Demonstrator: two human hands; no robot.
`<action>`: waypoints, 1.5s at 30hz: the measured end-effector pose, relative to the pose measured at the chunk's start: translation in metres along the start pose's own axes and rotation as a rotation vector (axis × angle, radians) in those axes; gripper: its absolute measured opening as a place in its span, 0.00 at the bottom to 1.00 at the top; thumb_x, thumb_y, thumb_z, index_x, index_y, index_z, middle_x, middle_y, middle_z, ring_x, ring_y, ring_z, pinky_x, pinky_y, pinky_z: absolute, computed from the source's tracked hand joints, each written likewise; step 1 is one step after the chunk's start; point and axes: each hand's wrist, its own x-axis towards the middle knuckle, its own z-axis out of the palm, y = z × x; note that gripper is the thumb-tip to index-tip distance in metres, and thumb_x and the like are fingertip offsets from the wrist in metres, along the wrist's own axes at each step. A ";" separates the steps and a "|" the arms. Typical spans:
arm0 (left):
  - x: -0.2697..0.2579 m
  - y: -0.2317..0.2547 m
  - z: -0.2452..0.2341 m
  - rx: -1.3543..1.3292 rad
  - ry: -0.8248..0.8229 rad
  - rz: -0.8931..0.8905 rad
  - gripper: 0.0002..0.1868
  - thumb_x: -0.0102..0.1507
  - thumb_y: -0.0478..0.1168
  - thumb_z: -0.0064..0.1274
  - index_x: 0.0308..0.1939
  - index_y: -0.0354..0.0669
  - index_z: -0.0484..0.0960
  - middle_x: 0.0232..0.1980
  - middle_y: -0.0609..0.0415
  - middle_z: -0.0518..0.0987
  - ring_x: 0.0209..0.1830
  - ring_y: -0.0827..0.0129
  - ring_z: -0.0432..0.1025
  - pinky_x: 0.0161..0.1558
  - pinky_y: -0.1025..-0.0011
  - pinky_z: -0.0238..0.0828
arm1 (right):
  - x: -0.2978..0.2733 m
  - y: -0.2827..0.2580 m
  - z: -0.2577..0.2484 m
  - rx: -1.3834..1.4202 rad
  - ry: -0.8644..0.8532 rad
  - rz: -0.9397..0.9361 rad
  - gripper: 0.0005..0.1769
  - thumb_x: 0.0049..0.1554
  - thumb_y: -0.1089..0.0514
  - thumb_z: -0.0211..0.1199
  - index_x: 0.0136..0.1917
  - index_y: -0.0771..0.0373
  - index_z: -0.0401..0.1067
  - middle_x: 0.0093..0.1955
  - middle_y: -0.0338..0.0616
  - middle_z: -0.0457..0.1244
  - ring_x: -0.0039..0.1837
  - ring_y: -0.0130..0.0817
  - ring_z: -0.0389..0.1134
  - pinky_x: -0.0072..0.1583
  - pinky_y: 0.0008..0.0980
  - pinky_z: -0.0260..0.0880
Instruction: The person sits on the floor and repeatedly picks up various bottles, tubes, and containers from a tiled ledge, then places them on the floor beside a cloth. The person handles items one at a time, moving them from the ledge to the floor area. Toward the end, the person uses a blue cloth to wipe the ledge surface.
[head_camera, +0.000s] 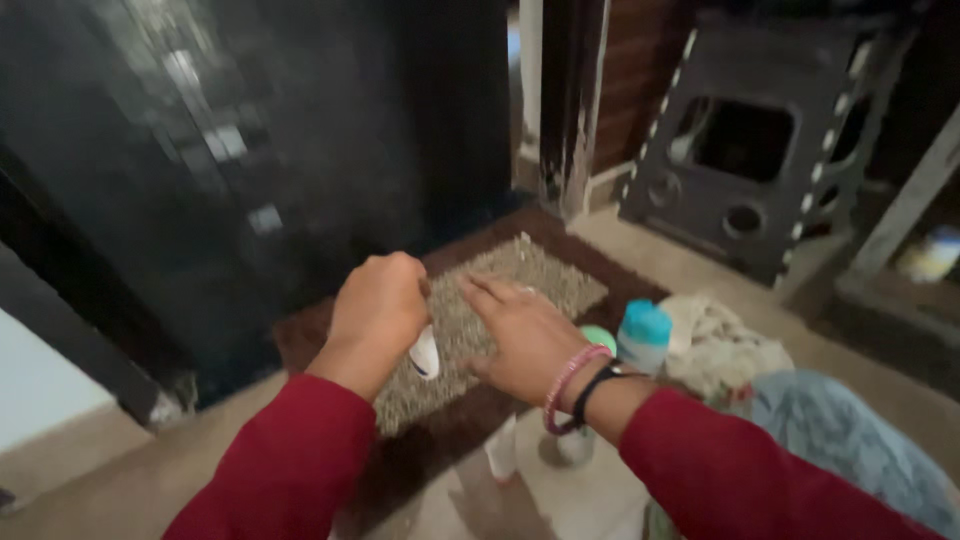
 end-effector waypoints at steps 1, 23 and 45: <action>-0.008 -0.008 0.014 -0.004 0.001 -0.001 0.08 0.51 0.33 0.62 0.35 0.41 0.89 0.37 0.37 0.83 0.42 0.45 0.80 0.47 0.54 0.77 | -0.007 -0.001 0.013 -0.006 -0.019 -0.003 0.49 0.48 0.47 0.71 0.76 0.67 0.56 0.78 0.57 0.52 0.77 0.54 0.53 0.74 0.45 0.51; -0.045 -0.058 0.125 0.067 -0.218 -0.182 0.07 0.52 0.30 0.63 0.34 0.34 0.87 0.42 0.34 0.82 0.47 0.45 0.79 0.49 0.54 0.77 | -0.022 -0.006 0.059 -0.137 -0.383 -0.034 0.56 0.47 0.45 0.72 0.80 0.58 0.47 0.83 0.49 0.42 0.83 0.49 0.39 0.78 0.53 0.35; -0.046 -0.058 0.147 0.110 -0.135 -0.055 0.07 0.58 0.35 0.55 0.37 0.42 0.86 0.42 0.41 0.83 0.45 0.46 0.80 0.46 0.52 0.77 | -0.032 0.003 0.054 -0.102 -0.347 0.010 0.56 0.47 0.44 0.72 0.80 0.59 0.47 0.82 0.50 0.43 0.82 0.51 0.41 0.77 0.52 0.36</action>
